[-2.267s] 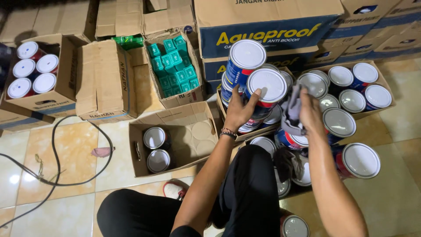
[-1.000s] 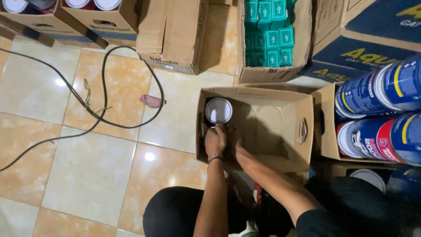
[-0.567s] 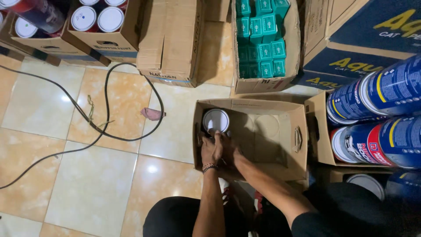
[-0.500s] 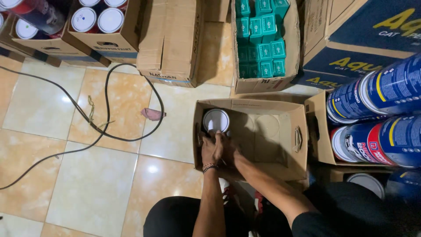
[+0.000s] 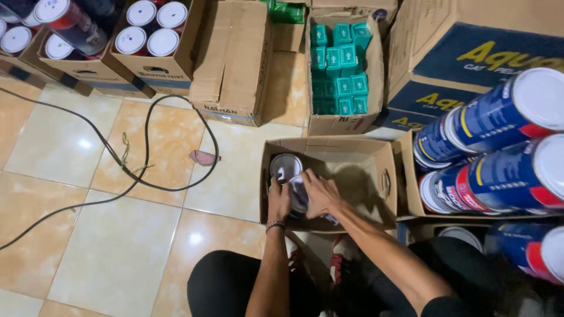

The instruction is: Wiping paint cans with a cloth and organizing them into cardboard boxes on the floor

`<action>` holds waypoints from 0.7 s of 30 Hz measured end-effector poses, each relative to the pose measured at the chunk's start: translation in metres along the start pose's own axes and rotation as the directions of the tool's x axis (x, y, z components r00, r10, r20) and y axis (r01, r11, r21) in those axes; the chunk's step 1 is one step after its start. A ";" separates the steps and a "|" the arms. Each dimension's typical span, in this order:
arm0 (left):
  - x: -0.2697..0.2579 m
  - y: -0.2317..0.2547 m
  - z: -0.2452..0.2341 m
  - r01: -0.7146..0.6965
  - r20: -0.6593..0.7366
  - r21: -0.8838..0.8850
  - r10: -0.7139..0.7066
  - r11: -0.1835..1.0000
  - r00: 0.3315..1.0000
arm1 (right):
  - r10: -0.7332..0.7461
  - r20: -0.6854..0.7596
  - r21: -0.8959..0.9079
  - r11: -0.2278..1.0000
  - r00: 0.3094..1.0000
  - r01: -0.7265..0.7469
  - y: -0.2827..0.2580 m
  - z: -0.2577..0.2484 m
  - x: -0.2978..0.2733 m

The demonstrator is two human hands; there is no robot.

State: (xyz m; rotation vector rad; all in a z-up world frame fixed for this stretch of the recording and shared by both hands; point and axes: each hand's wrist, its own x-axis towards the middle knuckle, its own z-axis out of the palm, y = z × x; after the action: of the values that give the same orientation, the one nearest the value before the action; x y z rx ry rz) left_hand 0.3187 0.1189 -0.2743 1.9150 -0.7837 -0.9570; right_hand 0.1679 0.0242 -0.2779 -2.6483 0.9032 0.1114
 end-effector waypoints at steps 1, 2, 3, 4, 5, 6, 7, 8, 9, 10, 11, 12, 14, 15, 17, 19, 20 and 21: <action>-0.011 0.015 -0.007 -0.031 0.097 -0.118 0.042 0.993 0.994 | 0.093 0.060 0.051 0.994 0.994 -0.096 -0.003 -0.028 -0.008; -0.018 0.033 -0.016 -0.056 0.186 -0.233 0.101 0.971 0.977 | 0.179 0.116 0.098 0.977 0.977 -0.191 -0.007 -0.060 -0.012; -0.031 0.050 -0.023 -0.073 0.185 -0.237 0.119 0.969 0.976 | 0.183 0.099 0.090 0.977 0.978 -0.192 -0.011 -0.088 -0.024; -0.042 0.069 -0.028 -0.186 0.262 -0.238 0.248 0.953 0.933 | 0.229 0.106 0.096 0.966 0.968 -0.239 -0.012 -0.119 -0.034; -0.053 0.087 -0.033 -0.297 0.335 -0.245 0.368 0.923 0.867 | 0.274 0.113 0.102 0.953 0.955 -0.285 -0.015 -0.148 -0.045; -0.072 0.120 -0.038 -0.307 0.335 -0.245 0.378 0.920 0.863 | 0.276 0.103 0.101 0.953 0.956 -0.286 -0.013 -0.166 -0.053; -0.091 0.152 -0.042 -0.397 0.361 -0.058 0.390 0.916 0.847 | 0.274 0.094 0.107 0.953 0.957 -0.284 -0.011 -0.182 -0.061; -0.108 0.186 -0.047 -0.476 0.389 0.128 0.398 0.870 0.831 | 0.273 0.084 0.113 0.953 0.958 -0.281 -0.008 -0.201 -0.067; -0.115 0.193 -0.045 -0.487 0.390 0.128 0.407 0.864 0.826 | 0.276 0.073 0.111 0.953 0.958 -0.283 -0.022 -0.227 -0.082; -0.121 0.200 -0.040 -0.477 0.321 -0.005 0.453 0.879 0.832 | 0.289 0.098 0.095 0.950 0.952 -0.298 -0.033 -0.254 -0.096; -0.125 0.208 -0.036 -0.467 0.248 -0.139 0.487 0.873 0.837 | 0.303 0.122 0.079 0.946 0.945 -0.313 -0.045 -0.281 -0.110; -0.126 0.207 -0.030 -0.477 0.251 -0.145 0.499 0.867 0.829 | 0.311 0.110 0.075 0.945 0.944 -0.319 -0.055 -0.296 -0.121; -0.126 0.204 -0.018 -0.584 0.093 -0.310 0.635 0.750 0.767 | 0.321 0.110 0.083 0.940 0.941 -0.330 -0.073 -0.322 -0.143; -0.140 0.209 -0.022 -0.588 0.099 -0.315 0.642 0.745 0.760 | 0.330 0.102 0.083 0.937 0.938 -0.339 -0.077 -0.332 -0.164; -0.154 0.228 -0.031 -0.652 0.016 -0.319 0.692 0.688 0.722 | 0.086 -0.004 0.229 0.970 0.996 -0.083 -0.081 -0.358 -0.195; -0.164 0.231 -0.029 -0.658 0.000 -0.332 0.697 0.676 0.717 | 0.159 -0.200 0.241 0.964 0.967 -0.109 -0.090 -0.389 -0.223; -0.167 0.231 -0.029 -0.666 -0.015 -0.333 0.702 0.668 0.712 | 0.221 -0.389 0.265 0.957 0.894 -0.121 -0.095 -0.404 -0.235; -0.174 0.227 -0.025 -0.667 -0.019 -0.334 0.703 0.666 0.711 | 0.217 -0.389 0.261 0.958 0.895 -0.119 -0.107 -0.399 -0.228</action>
State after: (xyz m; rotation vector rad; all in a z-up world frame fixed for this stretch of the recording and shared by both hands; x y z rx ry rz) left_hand 0.2145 0.1637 -0.0109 1.1219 -1.2221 -0.6482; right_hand 0.0373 0.0991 0.1696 -2.4070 1.1977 -0.5066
